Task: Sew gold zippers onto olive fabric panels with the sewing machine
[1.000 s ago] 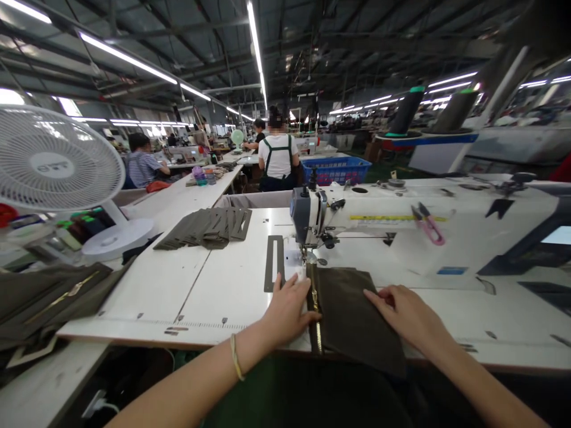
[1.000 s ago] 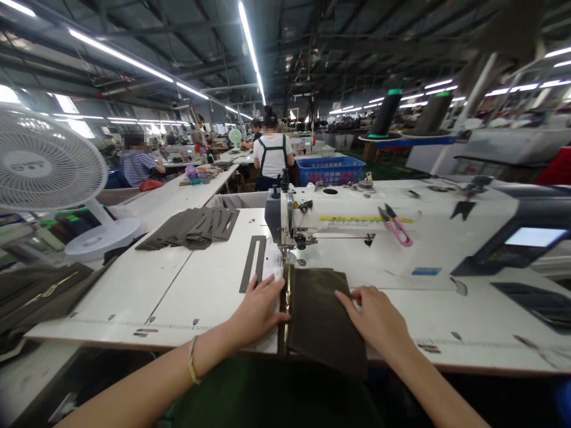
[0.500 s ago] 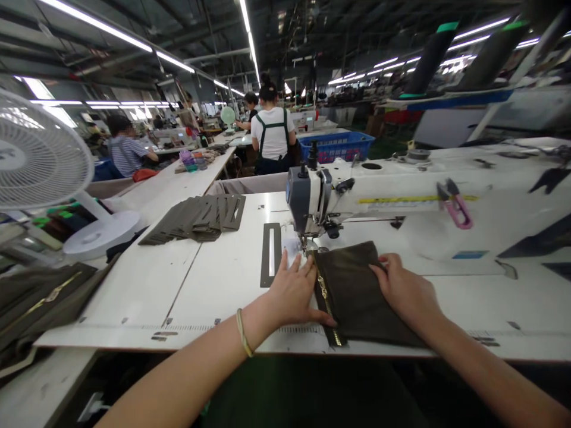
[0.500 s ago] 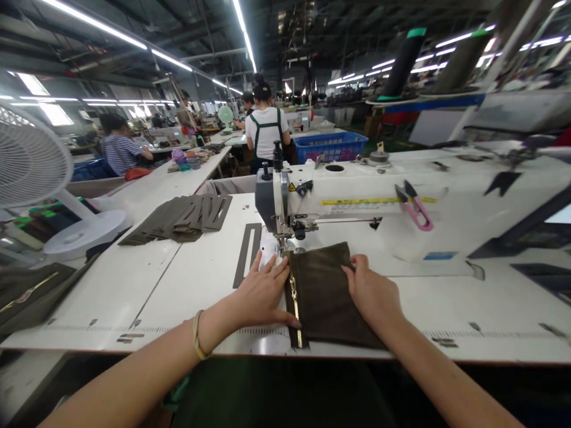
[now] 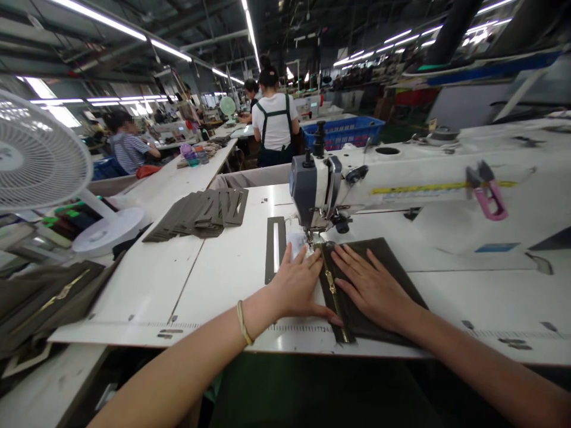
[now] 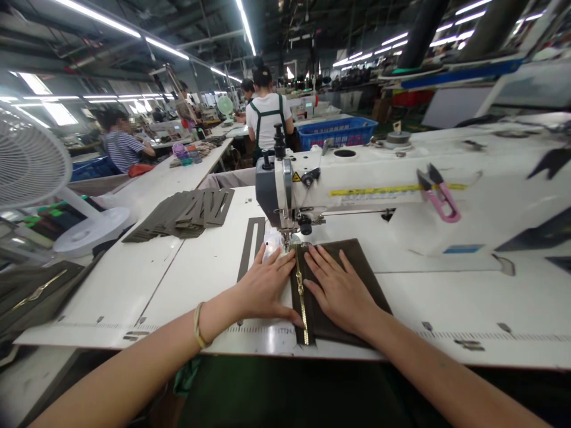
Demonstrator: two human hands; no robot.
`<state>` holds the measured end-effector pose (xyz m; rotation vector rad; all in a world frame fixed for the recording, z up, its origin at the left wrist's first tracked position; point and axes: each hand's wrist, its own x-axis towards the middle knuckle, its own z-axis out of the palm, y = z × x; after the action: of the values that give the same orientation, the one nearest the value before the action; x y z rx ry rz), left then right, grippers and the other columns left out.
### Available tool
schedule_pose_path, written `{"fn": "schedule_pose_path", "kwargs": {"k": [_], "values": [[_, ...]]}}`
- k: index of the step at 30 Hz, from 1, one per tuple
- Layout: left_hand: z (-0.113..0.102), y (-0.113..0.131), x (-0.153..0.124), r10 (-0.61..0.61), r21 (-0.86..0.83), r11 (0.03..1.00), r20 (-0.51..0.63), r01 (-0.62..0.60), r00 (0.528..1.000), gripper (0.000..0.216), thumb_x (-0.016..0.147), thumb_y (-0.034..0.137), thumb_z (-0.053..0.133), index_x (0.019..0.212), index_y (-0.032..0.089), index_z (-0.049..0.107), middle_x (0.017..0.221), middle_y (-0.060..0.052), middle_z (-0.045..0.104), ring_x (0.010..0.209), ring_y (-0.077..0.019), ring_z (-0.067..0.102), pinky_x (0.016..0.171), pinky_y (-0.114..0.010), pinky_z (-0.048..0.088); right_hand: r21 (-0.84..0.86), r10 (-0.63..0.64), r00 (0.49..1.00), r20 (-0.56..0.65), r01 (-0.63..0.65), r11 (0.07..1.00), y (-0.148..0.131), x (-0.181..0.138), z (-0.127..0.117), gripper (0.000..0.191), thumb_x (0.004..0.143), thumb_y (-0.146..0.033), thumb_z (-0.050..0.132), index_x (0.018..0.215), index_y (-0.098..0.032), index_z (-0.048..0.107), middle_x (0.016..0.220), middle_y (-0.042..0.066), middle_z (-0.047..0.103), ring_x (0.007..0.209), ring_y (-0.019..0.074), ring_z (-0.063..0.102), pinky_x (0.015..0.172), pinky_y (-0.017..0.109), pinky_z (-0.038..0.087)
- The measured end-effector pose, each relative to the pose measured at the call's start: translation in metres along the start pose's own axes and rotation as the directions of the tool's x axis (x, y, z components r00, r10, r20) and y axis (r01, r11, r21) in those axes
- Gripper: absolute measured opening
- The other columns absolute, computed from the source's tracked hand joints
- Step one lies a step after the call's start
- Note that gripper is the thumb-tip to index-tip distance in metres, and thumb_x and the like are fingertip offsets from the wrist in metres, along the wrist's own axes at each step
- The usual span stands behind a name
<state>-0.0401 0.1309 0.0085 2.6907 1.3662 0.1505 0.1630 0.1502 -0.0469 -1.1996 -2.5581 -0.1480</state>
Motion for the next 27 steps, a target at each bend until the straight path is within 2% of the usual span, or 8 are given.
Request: {"fn": "schedule_pose_path", "kwargs": {"k": [6, 8, 13, 16, 19, 23, 25, 27], "values": [[-0.019, -0.025, -0.054, -0.243, 0.012, 0.97, -0.02, 0.244, 0.97, 0.093, 0.076, 0.074, 0.041, 0.14, 0.009, 0.022, 0.146, -0.02, 0.018, 0.136, -0.0346, 0.01, 0.108, -0.058, 0.008, 0.126, 0.001, 1.0, -0.026, 0.002, 0.992, -0.003, 0.003, -0.014, 0.044, 0.094, -0.031, 0.026, 0.133, -0.017, 0.041, 0.14, 0.011, 0.039, 0.131, 0.0261, 0.029, 0.101, 0.059, 0.027], [-0.018, -0.019, -0.077, -0.237, 0.029, 0.971, 0.042, 0.236, 0.971, 0.093, 0.076, 0.074, 0.041, 0.139, 0.008, 0.026, 0.145, -0.023, 0.02, 0.135, -0.0374, 0.012, 0.106, -0.061, 0.009, 0.169, -0.029, 0.999, -0.043, 0.036, 0.985, -0.007, 0.005, -0.018, 0.042, 0.095, -0.027, 0.026, 0.131, -0.016, 0.043, 0.139, 0.012, 0.04, 0.131, 0.025, 0.03, 0.102, 0.056, 0.028], [-0.006, 0.012, -0.114, -0.146, 0.01, 0.989, -0.02, 0.147, 0.989, 0.102, 0.064, 0.07, 0.062, 0.14, 0.013, 0.025, 0.14, -0.021, 0.031, 0.132, -0.0358, 0.025, 0.108, -0.059, 0.013, 0.233, -0.14, 0.985, -0.104, 0.161, 0.959, -0.012, 0.007, -0.018, 0.032, 0.091, -0.021, 0.036, 0.119, -0.014, 0.051, 0.131, 0.014, 0.047, 0.127, 0.0265, 0.035, 0.103, 0.054, 0.03], [0.001, 0.018, -0.122, -0.175, -0.002, 0.984, -0.069, 0.176, 0.982, 0.1, 0.06, 0.049, 0.077, 0.139, 0.015, 0.025, 0.137, -0.019, 0.036, 0.129, -0.0346, 0.03, 0.109, -0.057, 0.018, 0.31, -0.156, 0.966, -0.206, 0.216, 0.926, -0.014, 0.005, -0.025, 0.021, 0.088, -0.019, 0.044, 0.106, -0.016, 0.053, 0.121, 0.014, 0.052, 0.119, 0.0248, 0.043, 0.1, 0.051, 0.034], [0.003, 0.013, -0.124, -0.156, -0.018, 0.988, -0.104, 0.155, 0.982, 0.086, 0.068, 0.031, 0.073, 0.138, 0.015, 0.025, 0.144, -0.018, 0.024, 0.134, -0.0338, 0.018, 0.108, -0.056, 0.019, 0.39, -0.164, 0.936, -0.312, 0.283, 0.876, -0.019, 0.001, -0.042, 0.006, 0.085, -0.018, 0.048, 0.091, -0.018, 0.049, 0.102, 0.012, 0.058, 0.102, 0.0216, 0.053, 0.09, 0.044, 0.043], [-0.005, 0.004, -0.12, -0.098, -0.116, 0.989, -0.069, 0.09, 0.993, 0.081, 0.069, 0.047, 0.071, 0.133, 0.014, 0.033, 0.139, -0.018, 0.033, 0.132, -0.0333, 0.025, 0.109, -0.058, 0.017, 0.423, -0.161, 0.933, -0.321, 0.293, 0.857, -0.02, -0.002, -0.054, 0.015, 0.088, -0.016, 0.042, 0.074, -0.02, 0.046, 0.064, 0.001, 0.052, 0.06, 0.0138, 0.052, 0.057, 0.029, 0.045], [-0.012, 0.001, -0.116, -0.115, -0.165, 0.981, -0.076, 0.102, 0.99, 0.073, 0.069, 0.047, 0.07, 0.128, 0.015, 0.04, 0.13, -0.016, 0.043, 0.123, -0.0321, 0.038, 0.108, -0.057, 0.021, 0.355, -0.111, 0.949, -0.296, 0.217, 0.909, -0.014, 0.001, -0.045, 0.013, 0.089, -0.018, 0.041, 0.083, -0.019, 0.053, 0.07, 0.003, 0.058, 0.066, 0.0151, 0.057, 0.061, 0.03, 0.048], [-0.015, -0.002, -0.111, -0.121, -0.191, 0.977, -0.111, 0.098, 0.986, 0.057, 0.073, 0.031, 0.066, 0.124, 0.015, 0.045, 0.124, -0.015, 0.046, 0.118, -0.0301, 0.043, 0.105, -0.053, 0.029, 0.266, -0.106, 0.962, -0.25, 0.173, 0.948, -0.006, 0.006, -0.031, 0.022, 0.09, -0.021, 0.04, 0.106, -0.017, 0.055, 0.101, 0.011, 0.063, 0.096, 0.0206, 0.059, 0.082, 0.038, 0.049]]}}
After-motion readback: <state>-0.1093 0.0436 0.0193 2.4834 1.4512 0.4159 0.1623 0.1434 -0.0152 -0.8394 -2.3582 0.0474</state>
